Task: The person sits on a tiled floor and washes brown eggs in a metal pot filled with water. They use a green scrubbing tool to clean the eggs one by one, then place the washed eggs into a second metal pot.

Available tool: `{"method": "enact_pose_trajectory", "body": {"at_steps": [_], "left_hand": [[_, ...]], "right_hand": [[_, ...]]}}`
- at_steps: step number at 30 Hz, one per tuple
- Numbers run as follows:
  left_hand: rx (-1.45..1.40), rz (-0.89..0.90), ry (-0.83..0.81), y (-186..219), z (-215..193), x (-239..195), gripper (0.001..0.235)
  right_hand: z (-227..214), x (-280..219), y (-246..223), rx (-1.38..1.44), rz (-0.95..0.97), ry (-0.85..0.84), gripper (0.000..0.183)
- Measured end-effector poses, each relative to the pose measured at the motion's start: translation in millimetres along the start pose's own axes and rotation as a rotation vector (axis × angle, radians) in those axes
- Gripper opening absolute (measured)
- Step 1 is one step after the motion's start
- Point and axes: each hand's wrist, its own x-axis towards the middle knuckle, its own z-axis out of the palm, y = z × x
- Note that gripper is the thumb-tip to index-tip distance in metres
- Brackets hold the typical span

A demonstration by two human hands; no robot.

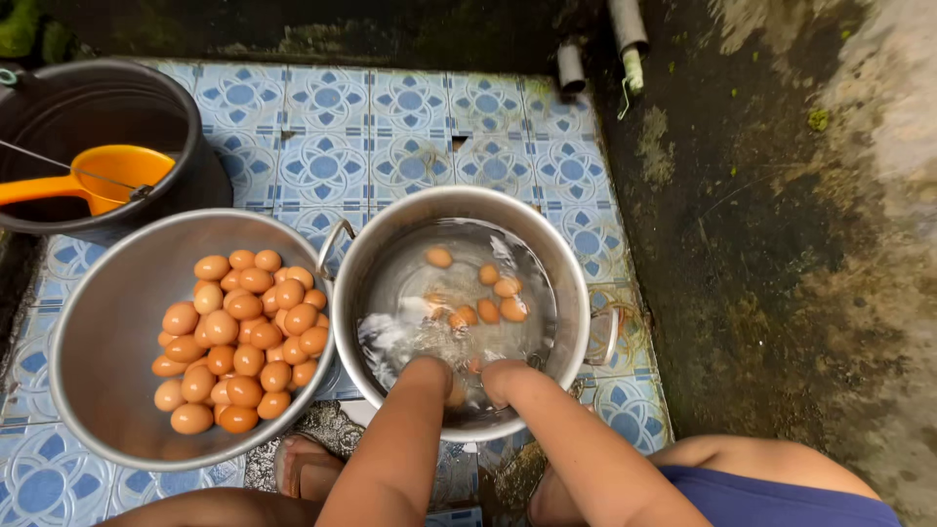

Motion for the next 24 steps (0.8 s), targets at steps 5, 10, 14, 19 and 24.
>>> {"method": "enact_pose_trajectory", "body": {"at_steps": [5, 10, 14, 19, 24], "left_hand": [[-0.006, 0.099, 0.04, -8, -17, -45, 0.044], [-1.334, -0.099, 0.208, 8, -66, -106, 0.055], [-2.05, -0.02, 0.24, 25, -58, -105, 0.035], [-2.398, 0.106, 0.388, 32, -68, -150, 0.022], [-2.17, 0.085, 0.274, 35, -65, -156, 0.025]], "right_hand": [[-41, -78, -11, 0.227, -0.032, 0.2, 0.026], [-49, -47, 7, 1.375, 0.014, 0.731, 0.026], [-55, -36, -18, 1.092, -0.082, 1.087, 0.026], [-34, -75, -85, 0.622, -0.288, 1.304, 0.036], [-38, -16, -31, 0.809, -0.208, 1.228, 0.029]]}}
